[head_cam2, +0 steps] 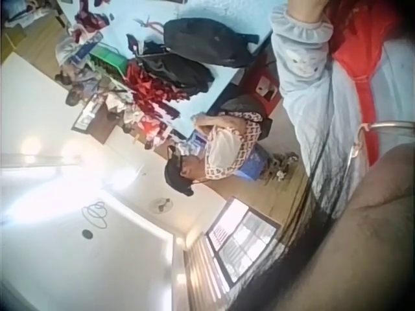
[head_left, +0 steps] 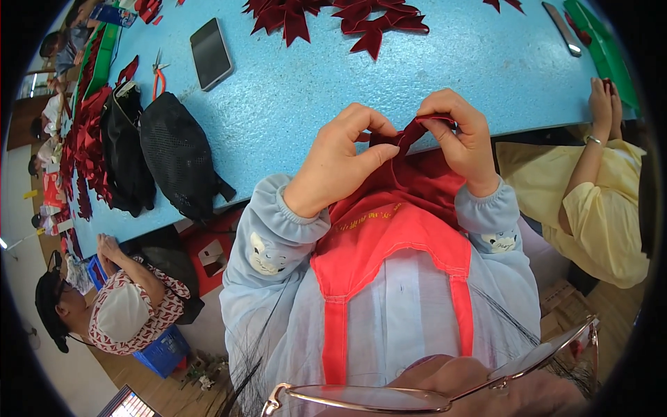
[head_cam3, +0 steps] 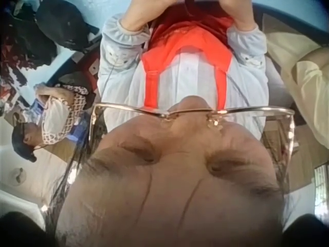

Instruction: Assembling small red fabric bows by hand at a workbench.

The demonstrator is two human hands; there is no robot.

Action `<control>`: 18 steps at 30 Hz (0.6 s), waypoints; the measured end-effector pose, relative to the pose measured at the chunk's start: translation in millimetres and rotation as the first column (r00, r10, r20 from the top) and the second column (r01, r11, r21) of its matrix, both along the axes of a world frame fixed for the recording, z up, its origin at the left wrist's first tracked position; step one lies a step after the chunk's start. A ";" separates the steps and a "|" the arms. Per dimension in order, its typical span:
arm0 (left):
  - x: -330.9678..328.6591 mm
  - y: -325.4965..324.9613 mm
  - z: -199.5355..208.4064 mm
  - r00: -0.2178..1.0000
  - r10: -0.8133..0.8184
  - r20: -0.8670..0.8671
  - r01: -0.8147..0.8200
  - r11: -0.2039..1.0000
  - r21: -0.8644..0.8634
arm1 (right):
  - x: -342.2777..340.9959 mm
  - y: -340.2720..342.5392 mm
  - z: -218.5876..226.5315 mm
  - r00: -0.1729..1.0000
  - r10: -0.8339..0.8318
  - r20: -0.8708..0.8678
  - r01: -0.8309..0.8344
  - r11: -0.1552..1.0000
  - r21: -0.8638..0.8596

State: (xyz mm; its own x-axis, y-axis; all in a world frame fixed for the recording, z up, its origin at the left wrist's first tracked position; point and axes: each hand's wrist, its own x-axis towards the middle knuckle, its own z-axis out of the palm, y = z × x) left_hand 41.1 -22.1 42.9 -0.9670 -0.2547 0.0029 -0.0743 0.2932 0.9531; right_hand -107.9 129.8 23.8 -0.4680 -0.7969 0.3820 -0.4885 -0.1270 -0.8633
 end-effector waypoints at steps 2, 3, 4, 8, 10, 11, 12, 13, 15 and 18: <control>1.0 -1.6 -3.4 0.998 0.013 0.060 -0.014 1.000 0.016 | 1.3 -1.1 0.9 1.000 -0.001 -0.020 0.001 1.000 0.006; 1.5 -2.2 -4.4 0.996 0.019 0.089 -0.021 0.999 0.024 | 1.8 -1.8 1.1 1.000 0.002 -0.015 -0.002 1.000 -0.002; 1.9 -2.8 -4.7 0.996 0.021 0.090 -0.023 0.999 0.024 | 2.4 -2.5 1.3 1.000 0.004 -0.010 -0.004 1.000 -0.009; 2.0 -4.0 -5.9 0.993 -0.019 0.113 0.005 0.992 0.128 | 3.4 -5.4 1.2 0.997 -0.012 -0.081 0.011 1.000 -0.012; 1.2 -2.6 -2.7 0.993 -0.007 0.117 -0.002 0.997 0.078 | 4.2 -5.8 1.5 0.993 -0.021 -0.118 0.019 1.000 -0.010; 1.3 -2.2 -1.9 0.993 -0.001 0.120 -0.005 0.999 0.053 | 5.1 -5.4 1.9 0.992 -0.011 -0.129 0.013 1.000 0.014; 1.7 -2.5 -2.2 0.993 -0.001 0.121 -0.006 0.999 0.054 | 5.8 -5.0 2.5 0.990 -0.002 -0.139 0.007 0.999 0.038; 2.2 -3.4 -2.9 0.992 0.008 0.130 -0.014 0.999 0.046 | 6.3 -4.8 3.1 0.989 0.008 -0.149 0.001 0.998 0.062; 2.9 -5.0 -4.8 0.989 0.023 0.146 -0.028 0.999 0.030 | 5.7 -5.3 8.7 0.998 0.056 -0.017 -0.054 0.992 0.110; 4.3 -5.9 -9.3 0.992 0.068 0.106 -0.078 0.993 0.093 | 5.9 -6.5 12.9 0.960 0.130 0.248 -0.178 0.967 0.180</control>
